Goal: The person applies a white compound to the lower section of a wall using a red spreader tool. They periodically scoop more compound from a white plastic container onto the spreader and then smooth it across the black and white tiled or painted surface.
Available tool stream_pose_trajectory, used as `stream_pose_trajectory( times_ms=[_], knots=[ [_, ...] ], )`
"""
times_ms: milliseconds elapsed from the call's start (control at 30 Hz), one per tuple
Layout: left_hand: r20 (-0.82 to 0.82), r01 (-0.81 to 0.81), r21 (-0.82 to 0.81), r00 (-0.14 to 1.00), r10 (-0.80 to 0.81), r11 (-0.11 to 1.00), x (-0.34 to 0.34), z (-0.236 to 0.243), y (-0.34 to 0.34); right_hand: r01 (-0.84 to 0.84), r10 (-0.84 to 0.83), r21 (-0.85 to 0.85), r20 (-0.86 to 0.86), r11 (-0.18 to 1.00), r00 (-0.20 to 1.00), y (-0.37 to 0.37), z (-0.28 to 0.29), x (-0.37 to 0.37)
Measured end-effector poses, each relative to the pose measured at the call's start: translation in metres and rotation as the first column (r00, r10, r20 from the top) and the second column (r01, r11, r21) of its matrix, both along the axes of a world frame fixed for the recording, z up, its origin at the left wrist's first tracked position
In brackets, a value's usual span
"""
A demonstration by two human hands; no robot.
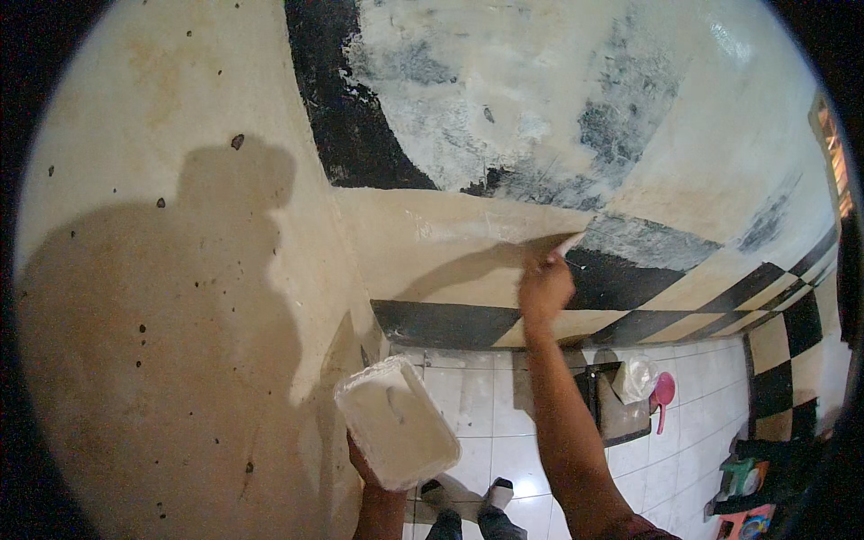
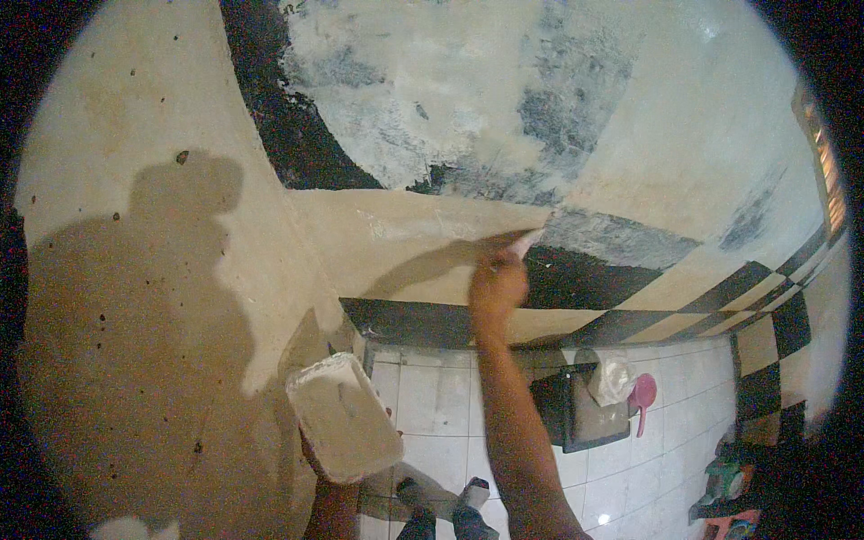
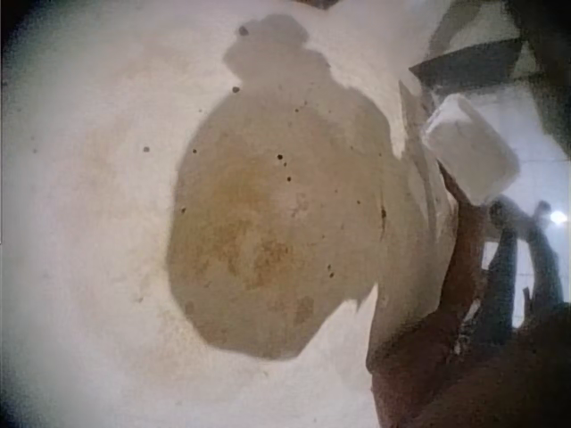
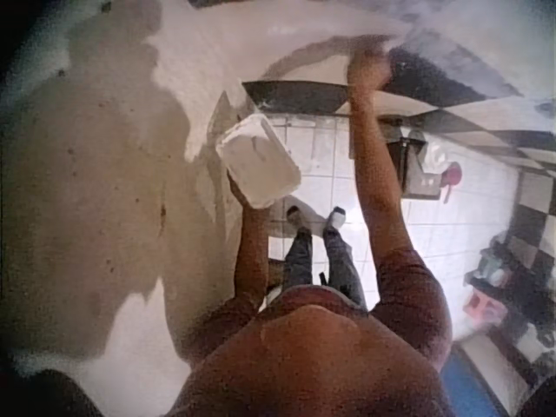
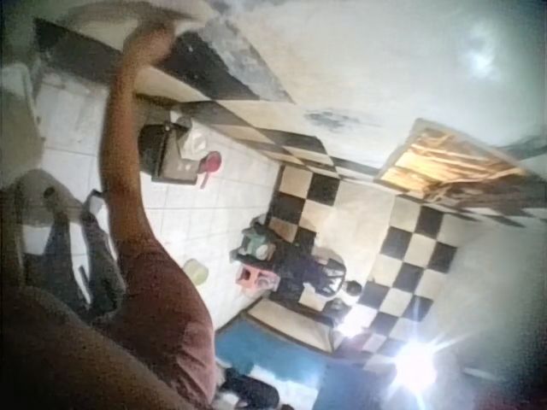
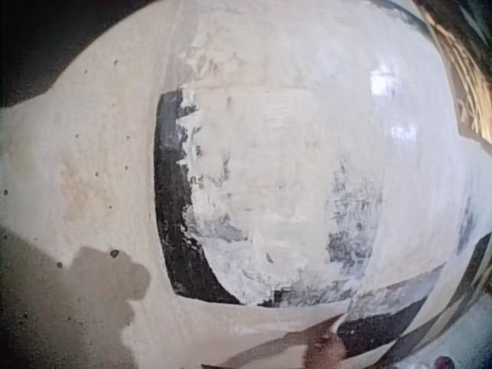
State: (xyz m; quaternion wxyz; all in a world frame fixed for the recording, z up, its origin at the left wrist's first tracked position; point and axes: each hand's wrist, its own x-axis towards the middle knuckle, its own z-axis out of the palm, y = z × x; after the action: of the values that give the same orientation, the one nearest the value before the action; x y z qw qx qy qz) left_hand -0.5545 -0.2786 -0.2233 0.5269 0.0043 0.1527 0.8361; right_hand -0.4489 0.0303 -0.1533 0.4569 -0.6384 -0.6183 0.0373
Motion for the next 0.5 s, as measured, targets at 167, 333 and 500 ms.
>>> stream_pose_trajectory(
  times_ms=[167,333,500],
  knots=[
    [-0.045,-0.092,-0.038,0.995,0.091,0.995,0.009,-0.019,-0.001,-0.354,0.358,0.087,-0.034,0.931,0.933,-0.041,0.024,-0.160],
    [-0.037,-0.094,-0.046,0.995,0.092,0.995,0.006,0.011,-0.002,-0.713,0.702,-0.058,-0.138,0.699,0.699,-0.110,0.061,-0.156],
    [0.032,0.065,0.079,0.997,-0.067,0.995,0.008,0.003,-0.009,-0.674,0.598,-0.163,-0.345,0.720,0.723,-0.081,0.014,-0.062]
  ],
)
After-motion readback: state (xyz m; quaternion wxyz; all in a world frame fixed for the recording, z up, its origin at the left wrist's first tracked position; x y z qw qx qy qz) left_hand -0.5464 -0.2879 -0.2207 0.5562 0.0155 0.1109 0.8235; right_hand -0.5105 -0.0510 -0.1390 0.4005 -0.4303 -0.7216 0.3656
